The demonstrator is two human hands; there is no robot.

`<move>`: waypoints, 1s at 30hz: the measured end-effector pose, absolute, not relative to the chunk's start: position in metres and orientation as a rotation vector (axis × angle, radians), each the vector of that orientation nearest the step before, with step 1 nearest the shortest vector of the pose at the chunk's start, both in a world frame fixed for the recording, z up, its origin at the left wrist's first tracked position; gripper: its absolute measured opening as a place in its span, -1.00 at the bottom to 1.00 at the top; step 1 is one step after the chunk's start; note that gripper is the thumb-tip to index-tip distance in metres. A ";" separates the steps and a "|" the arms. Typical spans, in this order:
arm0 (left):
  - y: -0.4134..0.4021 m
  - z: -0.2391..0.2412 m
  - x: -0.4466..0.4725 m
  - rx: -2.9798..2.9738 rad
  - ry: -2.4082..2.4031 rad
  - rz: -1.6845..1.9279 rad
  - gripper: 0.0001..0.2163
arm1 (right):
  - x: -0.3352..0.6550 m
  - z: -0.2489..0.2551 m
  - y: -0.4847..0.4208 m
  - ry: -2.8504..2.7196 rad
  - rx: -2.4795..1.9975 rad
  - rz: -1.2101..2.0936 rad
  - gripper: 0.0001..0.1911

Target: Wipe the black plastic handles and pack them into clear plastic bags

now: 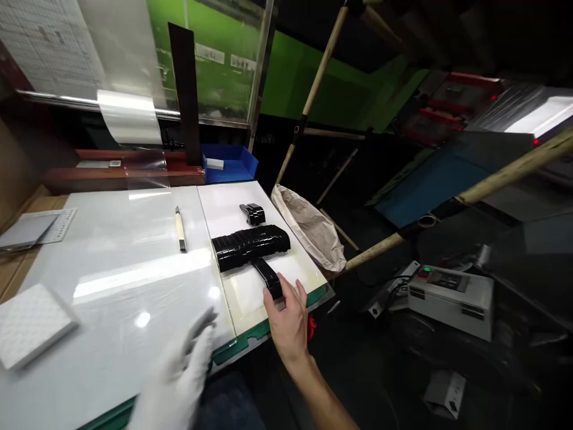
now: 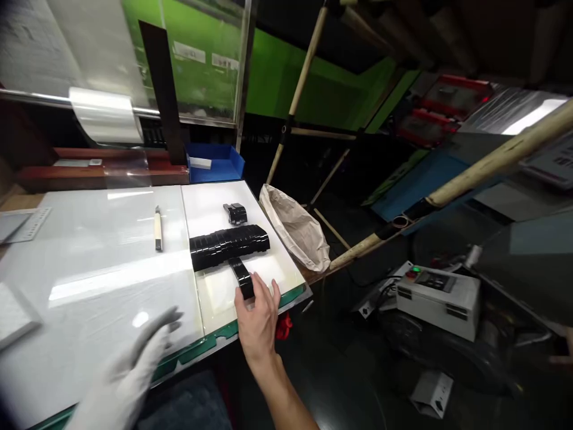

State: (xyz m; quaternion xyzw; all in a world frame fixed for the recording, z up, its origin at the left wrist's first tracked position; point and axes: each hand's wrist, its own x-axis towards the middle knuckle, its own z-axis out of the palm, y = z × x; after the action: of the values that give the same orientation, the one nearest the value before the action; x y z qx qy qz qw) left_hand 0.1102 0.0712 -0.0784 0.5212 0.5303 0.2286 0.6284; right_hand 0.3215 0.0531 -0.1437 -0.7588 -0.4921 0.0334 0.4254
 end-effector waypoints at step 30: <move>-0.001 -0.085 -0.010 0.498 1.317 0.851 -0.42 | 0.192 -0.085 0.029 -1.100 -1.345 1.690 -0.47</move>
State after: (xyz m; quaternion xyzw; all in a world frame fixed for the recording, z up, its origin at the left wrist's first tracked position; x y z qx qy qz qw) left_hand -0.0100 -0.0006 -0.0851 0.2216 0.5868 0.3790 0.6803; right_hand 0.1917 0.0290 -0.0853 -0.5195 -0.4251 0.6527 0.3514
